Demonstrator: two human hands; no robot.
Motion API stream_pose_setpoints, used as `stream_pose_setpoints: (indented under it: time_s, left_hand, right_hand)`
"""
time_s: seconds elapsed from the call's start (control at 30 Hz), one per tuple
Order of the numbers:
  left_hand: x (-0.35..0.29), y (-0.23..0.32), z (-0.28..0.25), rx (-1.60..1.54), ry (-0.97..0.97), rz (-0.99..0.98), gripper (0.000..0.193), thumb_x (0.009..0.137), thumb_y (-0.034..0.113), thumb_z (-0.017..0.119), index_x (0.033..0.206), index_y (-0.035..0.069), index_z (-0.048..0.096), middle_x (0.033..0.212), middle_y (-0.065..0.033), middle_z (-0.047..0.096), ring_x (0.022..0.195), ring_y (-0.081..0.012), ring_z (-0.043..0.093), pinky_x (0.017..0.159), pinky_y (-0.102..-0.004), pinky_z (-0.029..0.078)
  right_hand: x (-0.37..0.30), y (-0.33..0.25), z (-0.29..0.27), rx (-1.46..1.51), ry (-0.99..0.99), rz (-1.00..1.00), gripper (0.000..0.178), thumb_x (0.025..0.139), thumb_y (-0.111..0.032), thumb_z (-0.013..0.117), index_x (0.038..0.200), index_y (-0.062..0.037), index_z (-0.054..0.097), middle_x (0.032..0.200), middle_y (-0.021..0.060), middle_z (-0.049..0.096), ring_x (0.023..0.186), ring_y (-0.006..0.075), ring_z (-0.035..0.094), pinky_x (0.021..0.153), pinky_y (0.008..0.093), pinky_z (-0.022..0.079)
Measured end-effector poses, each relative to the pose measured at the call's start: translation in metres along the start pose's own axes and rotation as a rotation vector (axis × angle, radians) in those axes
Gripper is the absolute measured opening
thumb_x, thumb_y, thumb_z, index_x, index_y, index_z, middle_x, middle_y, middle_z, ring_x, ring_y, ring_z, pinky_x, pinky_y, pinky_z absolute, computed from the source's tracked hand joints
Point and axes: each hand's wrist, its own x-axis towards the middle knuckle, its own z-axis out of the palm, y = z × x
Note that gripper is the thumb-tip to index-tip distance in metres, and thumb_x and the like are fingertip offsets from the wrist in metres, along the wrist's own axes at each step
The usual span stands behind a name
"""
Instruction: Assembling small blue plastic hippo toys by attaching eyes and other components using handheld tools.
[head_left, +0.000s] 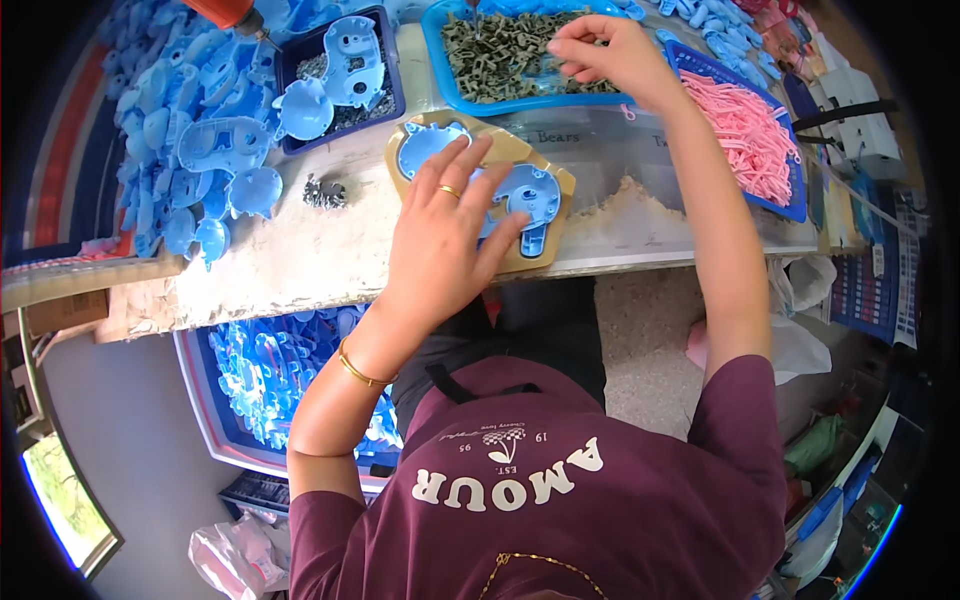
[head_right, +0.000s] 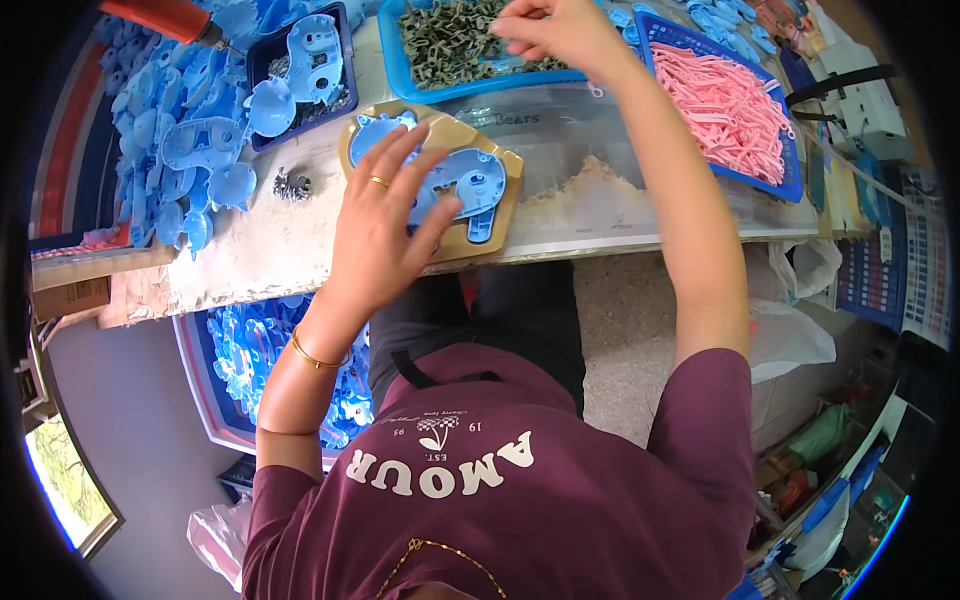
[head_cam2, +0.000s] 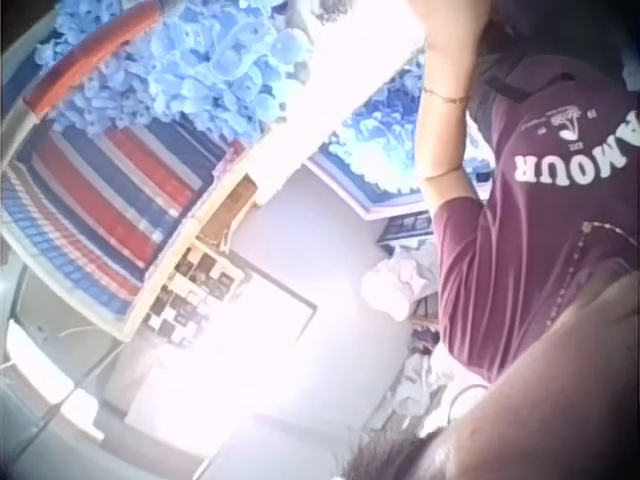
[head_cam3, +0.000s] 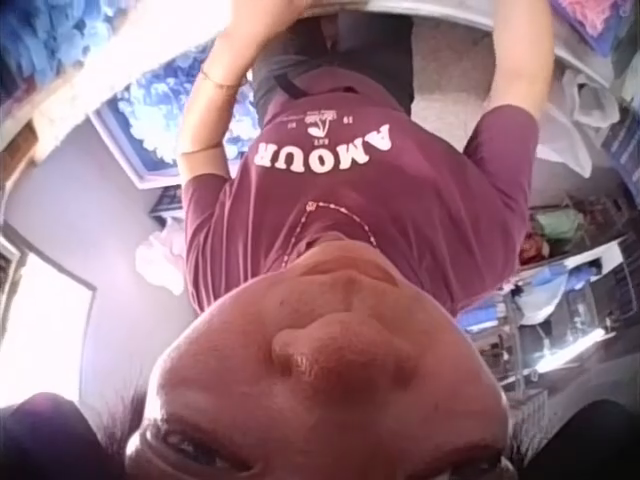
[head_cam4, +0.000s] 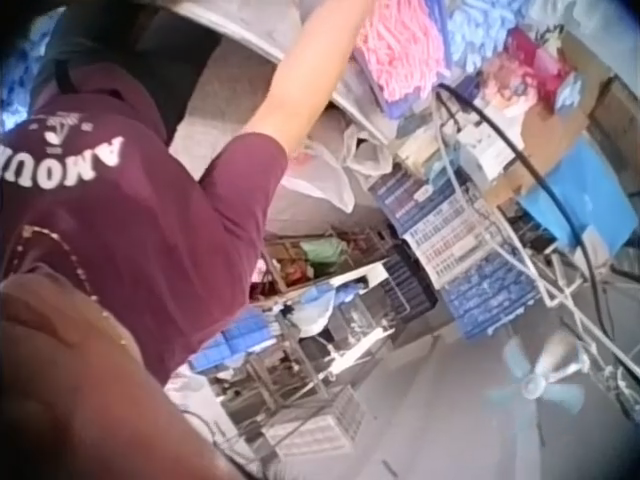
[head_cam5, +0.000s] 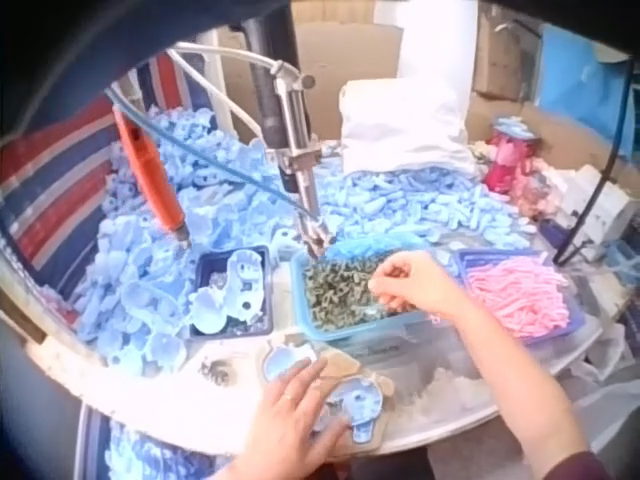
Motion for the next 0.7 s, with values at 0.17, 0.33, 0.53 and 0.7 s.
stream_pose_setpoints:
  time_s: [0.17, 0.33, 0.53, 0.7]
  left_hand:
    - [0.021, 0.002, 0.007, -0.810, 0.218, -0.417, 0.042, 0.106, 0.023, 0.057, 0.139, -0.003, 0.057, 0.119, -0.0150, 0.070, 0.104, -0.0160, 0.066, 0.090, -0.0290, 0.053]
    - [0.027, 0.015, 0.010, -0.957, 0.168, -0.519, 0.037, 0.107, 0.022, 0.055, 0.128, -0.007, 0.064, 0.108, -0.0090, 0.072, 0.095, -0.0120, 0.067, 0.086, -0.0265, 0.056]
    - [0.023, 0.010, 0.000, -1.084, 0.135, -0.631, 0.034, 0.107, 0.019, 0.053, 0.125, -0.007, 0.066, 0.112, -0.0155, 0.072, 0.102, -0.0224, 0.073, 0.085, -0.0302, 0.060]
    - [0.020, -0.003, -0.014, -1.084, 0.114, -0.655, 0.033, 0.106, 0.018, 0.054, 0.126, -0.006, 0.066, 0.116, -0.0163, 0.071, 0.104, -0.0247, 0.073, 0.087, -0.0310, 0.060]
  right_hand:
    - [-0.075, -0.060, 0.074, -0.173, 0.148, -0.471, 0.017, 0.084, -0.006, 0.080, 0.097, -0.0017, 0.071, 0.089, 0.0027, 0.068, 0.081, 0.0121, 0.070, 0.073, 0.0256, 0.056]
    - [-0.107, -0.053, 0.093, -0.349, 0.301, -0.629, 0.022, 0.079, -0.002, 0.077, 0.100, -0.0042, 0.072, 0.094, 0.0070, 0.069, 0.084, 0.0186, 0.071, 0.072, 0.0293, 0.058]
    - [-0.114, -0.038, 0.035, -0.303, 0.195, -0.402, 0.023, 0.084, -0.003, 0.072, 0.107, -0.0063, 0.074, 0.100, 0.0096, 0.072, 0.086, 0.0203, 0.071, 0.076, 0.0307, 0.057]
    - [-0.097, 0.055, -0.125, -1.306, 0.575, -0.195, 0.023, 0.081, -0.003, 0.066, 0.103, -0.0076, 0.073, 0.105, 0.0131, 0.071, 0.098, 0.0332, 0.068, 0.086, 0.0427, 0.054]
